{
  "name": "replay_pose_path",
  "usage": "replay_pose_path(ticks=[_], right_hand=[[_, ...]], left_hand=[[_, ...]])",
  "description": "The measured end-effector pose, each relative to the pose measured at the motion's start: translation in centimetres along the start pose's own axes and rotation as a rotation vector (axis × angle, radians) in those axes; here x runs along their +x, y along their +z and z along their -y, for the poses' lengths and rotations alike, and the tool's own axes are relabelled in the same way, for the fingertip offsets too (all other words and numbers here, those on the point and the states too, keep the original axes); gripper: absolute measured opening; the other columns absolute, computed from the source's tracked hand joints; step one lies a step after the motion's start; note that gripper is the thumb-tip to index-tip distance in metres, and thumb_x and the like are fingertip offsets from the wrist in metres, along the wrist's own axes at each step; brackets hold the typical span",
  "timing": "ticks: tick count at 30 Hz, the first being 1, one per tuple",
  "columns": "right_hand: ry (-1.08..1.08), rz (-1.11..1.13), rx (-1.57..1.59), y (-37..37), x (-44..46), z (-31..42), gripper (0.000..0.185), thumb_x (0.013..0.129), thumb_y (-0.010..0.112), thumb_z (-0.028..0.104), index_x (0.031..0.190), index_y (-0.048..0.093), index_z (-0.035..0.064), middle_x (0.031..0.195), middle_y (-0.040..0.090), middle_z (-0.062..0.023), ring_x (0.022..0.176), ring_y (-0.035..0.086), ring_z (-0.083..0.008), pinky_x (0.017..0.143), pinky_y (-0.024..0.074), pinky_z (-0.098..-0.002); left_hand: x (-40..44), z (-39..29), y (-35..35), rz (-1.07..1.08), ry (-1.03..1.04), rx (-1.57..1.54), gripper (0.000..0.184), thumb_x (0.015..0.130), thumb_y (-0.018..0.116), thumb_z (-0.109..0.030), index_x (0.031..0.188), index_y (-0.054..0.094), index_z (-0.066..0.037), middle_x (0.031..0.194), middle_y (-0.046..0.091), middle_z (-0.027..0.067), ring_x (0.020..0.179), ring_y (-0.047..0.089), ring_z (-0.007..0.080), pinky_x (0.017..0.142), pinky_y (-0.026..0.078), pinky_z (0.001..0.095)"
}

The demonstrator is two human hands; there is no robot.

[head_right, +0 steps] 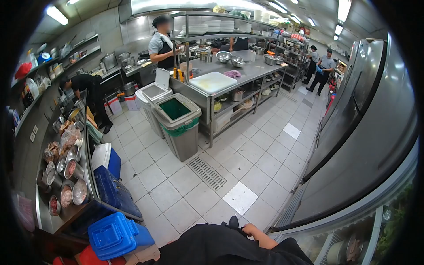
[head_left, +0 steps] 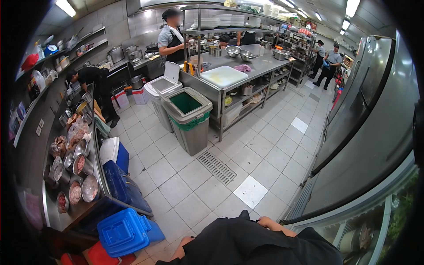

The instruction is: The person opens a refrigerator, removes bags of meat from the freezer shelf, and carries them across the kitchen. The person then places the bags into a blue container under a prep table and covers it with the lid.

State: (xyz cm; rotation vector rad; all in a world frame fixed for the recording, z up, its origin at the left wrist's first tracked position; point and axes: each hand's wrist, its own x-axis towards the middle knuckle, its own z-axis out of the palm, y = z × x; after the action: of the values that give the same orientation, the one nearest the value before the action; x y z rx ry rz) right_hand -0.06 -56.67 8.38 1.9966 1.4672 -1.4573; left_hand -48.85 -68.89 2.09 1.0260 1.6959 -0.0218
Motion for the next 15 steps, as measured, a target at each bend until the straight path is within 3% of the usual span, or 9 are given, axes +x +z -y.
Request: replay_pose_path(ticks=[15], right_hand=[[-0.045, 0.031, -0.051, -0.1, 1.1, -0.9, 0.051, 0.067, 0.069, 0.041, 0.104, 0.065, 0.0056, 0.089, 0.067, -0.0126, 0.078, 0.063, -0.0241, 0.069, 0.0503, -0.0370]], left_hand=[[-2.0, -1.6, -0.7, 0.007, -0.005, -0.025, 0.045, 0.077, 0.059, -0.044, 0.091, 0.066, -0.002, 0.082, 0.066, 0.0172, 0.078, 0.064, 0.0253, 0.070, 0.047, 0.0358]])
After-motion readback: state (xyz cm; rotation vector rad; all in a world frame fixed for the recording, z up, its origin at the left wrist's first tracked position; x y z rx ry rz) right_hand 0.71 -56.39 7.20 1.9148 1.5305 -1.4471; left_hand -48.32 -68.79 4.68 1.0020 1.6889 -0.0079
